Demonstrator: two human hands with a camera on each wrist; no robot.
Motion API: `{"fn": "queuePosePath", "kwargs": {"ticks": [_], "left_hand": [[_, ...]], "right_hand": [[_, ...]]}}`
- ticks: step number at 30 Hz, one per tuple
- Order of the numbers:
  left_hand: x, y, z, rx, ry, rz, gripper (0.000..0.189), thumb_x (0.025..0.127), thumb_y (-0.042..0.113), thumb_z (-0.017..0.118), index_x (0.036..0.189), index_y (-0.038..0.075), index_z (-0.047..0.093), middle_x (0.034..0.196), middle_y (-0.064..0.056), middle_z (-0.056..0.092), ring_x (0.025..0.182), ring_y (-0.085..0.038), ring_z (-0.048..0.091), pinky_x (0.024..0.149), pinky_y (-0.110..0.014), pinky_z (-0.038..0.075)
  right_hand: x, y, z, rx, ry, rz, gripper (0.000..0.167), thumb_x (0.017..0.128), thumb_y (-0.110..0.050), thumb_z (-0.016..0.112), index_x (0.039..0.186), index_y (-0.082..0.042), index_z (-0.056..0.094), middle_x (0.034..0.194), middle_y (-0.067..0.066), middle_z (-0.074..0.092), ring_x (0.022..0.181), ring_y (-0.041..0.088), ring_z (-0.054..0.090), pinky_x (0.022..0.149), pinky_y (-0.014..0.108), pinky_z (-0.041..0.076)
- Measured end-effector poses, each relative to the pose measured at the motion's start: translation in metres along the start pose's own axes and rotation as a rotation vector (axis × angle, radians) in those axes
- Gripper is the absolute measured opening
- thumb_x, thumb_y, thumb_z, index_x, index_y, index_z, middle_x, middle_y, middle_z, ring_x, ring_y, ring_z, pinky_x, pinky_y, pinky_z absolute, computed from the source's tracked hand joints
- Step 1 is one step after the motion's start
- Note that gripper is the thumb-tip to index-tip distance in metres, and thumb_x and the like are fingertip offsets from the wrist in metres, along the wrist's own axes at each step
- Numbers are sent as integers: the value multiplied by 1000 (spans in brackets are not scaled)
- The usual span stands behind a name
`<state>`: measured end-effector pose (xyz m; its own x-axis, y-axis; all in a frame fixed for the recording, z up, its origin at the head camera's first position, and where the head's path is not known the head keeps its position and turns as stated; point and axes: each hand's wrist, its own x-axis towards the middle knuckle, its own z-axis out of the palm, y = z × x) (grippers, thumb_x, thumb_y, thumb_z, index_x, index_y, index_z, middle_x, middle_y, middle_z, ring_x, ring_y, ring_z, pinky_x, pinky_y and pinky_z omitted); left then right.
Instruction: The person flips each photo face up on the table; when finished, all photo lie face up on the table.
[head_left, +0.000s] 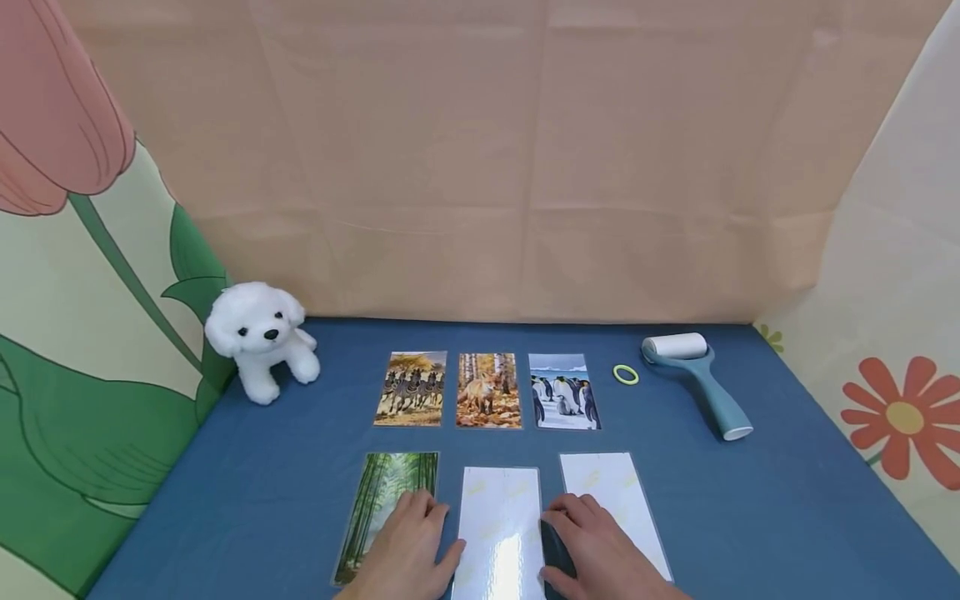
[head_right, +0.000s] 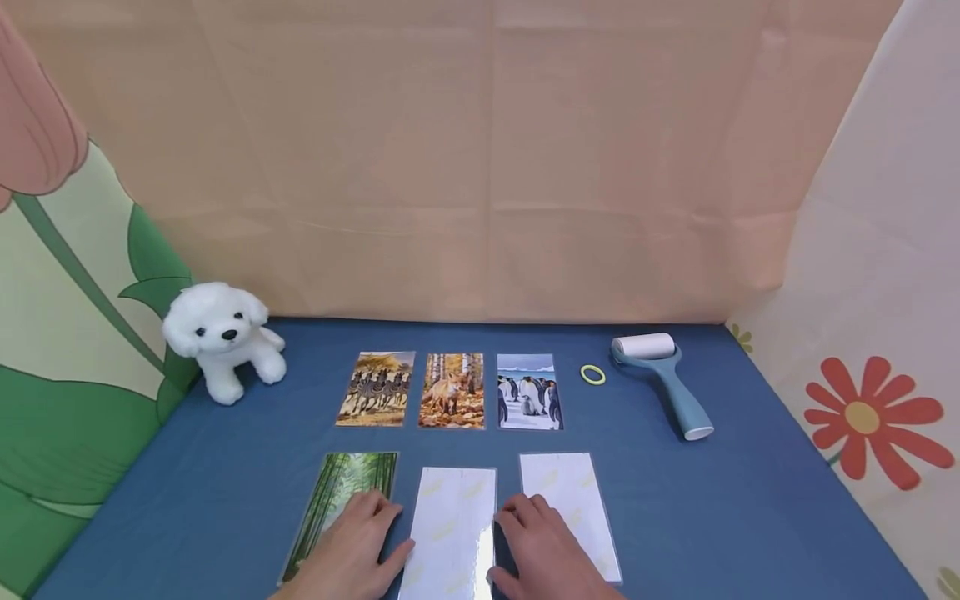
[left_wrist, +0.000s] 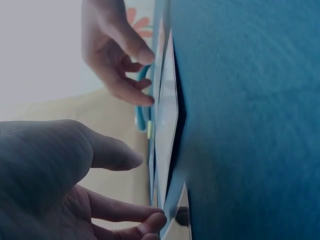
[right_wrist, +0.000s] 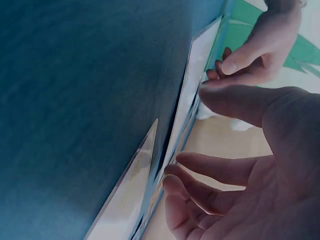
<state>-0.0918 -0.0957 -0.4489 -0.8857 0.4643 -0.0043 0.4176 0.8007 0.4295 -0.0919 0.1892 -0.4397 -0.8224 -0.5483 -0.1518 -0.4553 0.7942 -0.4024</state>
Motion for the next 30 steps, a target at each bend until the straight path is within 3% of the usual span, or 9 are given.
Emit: {"fn": "queuePosePath", "kwargs": {"ticks": [5,14,17,22,30], "left_hand": [[1,4,6,36,8,-18,41,94,38,70,99,-2,70,90,-6,48,78,-22,40,69,-39,40],[1,10,11,-16,3,-51,46,95,36,69,106,-9,70,95,-8,49,84,-25,43,72,-42,43],[3,10,11,-118,-32,-82,48,97,34,68,113,-12,68,95,-7,47,86,-25,40,73,-43,41],[7,9,12,-365,-92,-181,48,99,28,66,121,-15,64,99,-8,48,90,-28,41,77,-49,41],[5,9,4,-705,-26,-234,34,102,17,60,122,-11,58,101,-7,50,85,-23,46,72,-39,42]], "right_hand": [[0,0,4,-38,-32,-21,66,87,-55,75,131,-7,63,130,6,54,111,22,49,89,42,45],[-1,0,7,-44,-50,-38,68,87,-58,72,132,-9,63,135,7,52,114,24,47,87,41,40],[0,-1,7,-42,-61,-31,67,87,-59,72,132,-10,64,136,7,51,114,24,47,87,42,40],[1,-1,6,-34,-57,-39,63,87,-58,72,131,-13,66,136,7,52,113,24,47,85,42,39],[1,1,6,3,-70,-22,63,91,-60,66,134,-14,64,134,6,54,112,23,47,86,43,39]]}}
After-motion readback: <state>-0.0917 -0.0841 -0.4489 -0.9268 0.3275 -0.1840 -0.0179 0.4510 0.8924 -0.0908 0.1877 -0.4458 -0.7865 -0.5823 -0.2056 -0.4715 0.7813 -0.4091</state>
